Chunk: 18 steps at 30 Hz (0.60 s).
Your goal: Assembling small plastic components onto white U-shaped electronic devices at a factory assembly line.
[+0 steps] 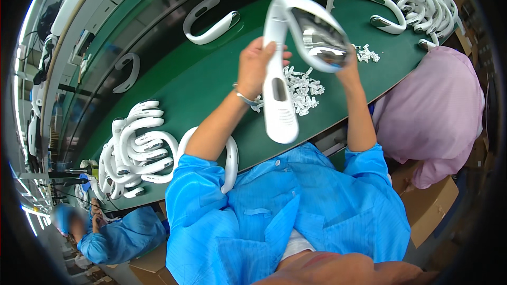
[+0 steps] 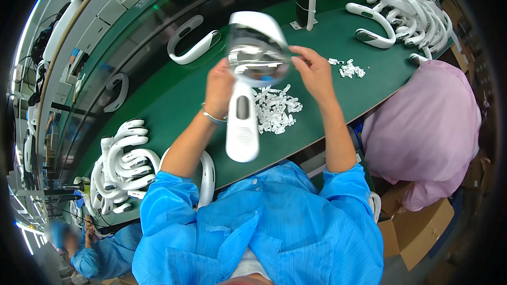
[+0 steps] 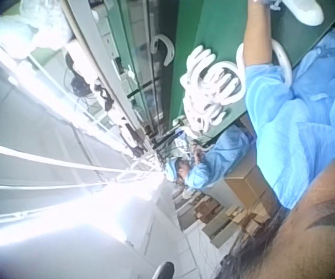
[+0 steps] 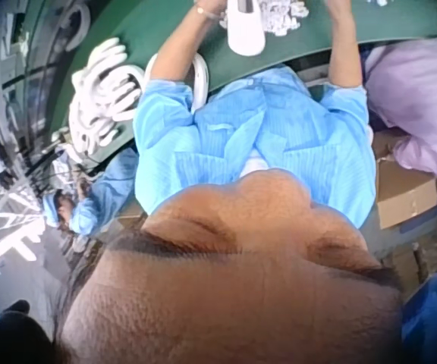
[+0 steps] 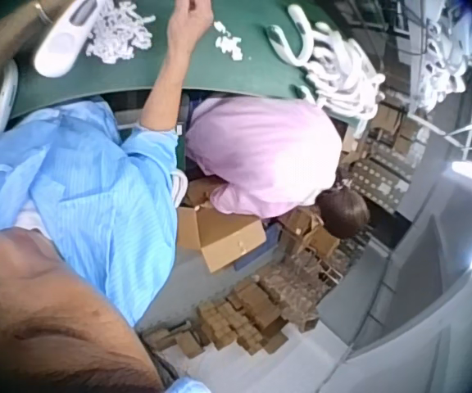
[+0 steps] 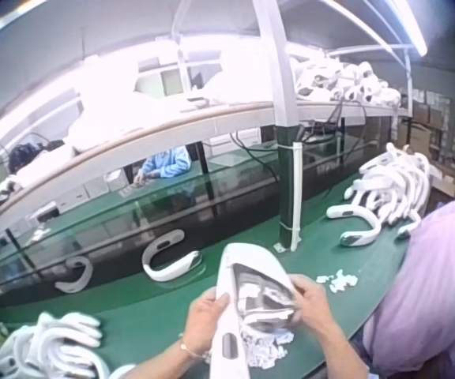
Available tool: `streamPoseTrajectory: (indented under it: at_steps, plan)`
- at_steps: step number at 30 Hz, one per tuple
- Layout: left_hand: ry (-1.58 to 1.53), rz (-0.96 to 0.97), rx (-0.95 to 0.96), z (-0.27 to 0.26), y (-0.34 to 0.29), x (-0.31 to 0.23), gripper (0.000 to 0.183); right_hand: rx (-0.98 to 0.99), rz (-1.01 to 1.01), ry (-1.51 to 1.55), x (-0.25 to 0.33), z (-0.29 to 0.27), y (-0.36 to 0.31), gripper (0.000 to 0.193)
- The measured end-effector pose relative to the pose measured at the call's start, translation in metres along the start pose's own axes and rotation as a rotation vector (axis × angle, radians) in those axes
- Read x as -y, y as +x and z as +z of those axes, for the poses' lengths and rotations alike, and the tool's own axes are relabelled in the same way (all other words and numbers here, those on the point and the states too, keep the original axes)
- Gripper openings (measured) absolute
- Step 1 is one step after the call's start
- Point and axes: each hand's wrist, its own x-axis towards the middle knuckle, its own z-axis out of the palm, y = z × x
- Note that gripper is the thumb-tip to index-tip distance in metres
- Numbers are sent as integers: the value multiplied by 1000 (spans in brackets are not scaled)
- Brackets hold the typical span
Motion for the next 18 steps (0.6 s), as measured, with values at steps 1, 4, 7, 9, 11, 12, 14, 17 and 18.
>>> streamPoseTrajectory:
  at_steps: [1,4,7,9,11,12,14,17,18]
  plan:
    - [6,-25,-41,-7,-1,-9,20,1,1,3,-3,-6,3,24]
    - [83,-138,-137,-25,0,-12,21,365,-218,-808,-17,-15,5,27]
    - [-37,-299,-133,-23,1,3,25,520,-515,-1078,-43,-11,-5,21]
    - [-86,-347,-59,-25,1,4,31,519,-466,-1105,-47,-13,-5,19]
    - [-106,-350,-37,-24,-2,2,34,512,-412,-1134,-52,-13,-5,18]
    - [-103,-394,10,-24,-3,3,37,473,-464,-1109,-56,-14,-4,18]
    - [-103,-435,63,-23,-1,8,40,433,-518,-1088,-56,-17,-3,19]
    - [-190,-558,54,-15,0,10,40,341,-170,-695,-48,-14,-3,20]
    - [-190,-555,58,-15,3,17,40,322,51,-366,-44,-14,-3,21]
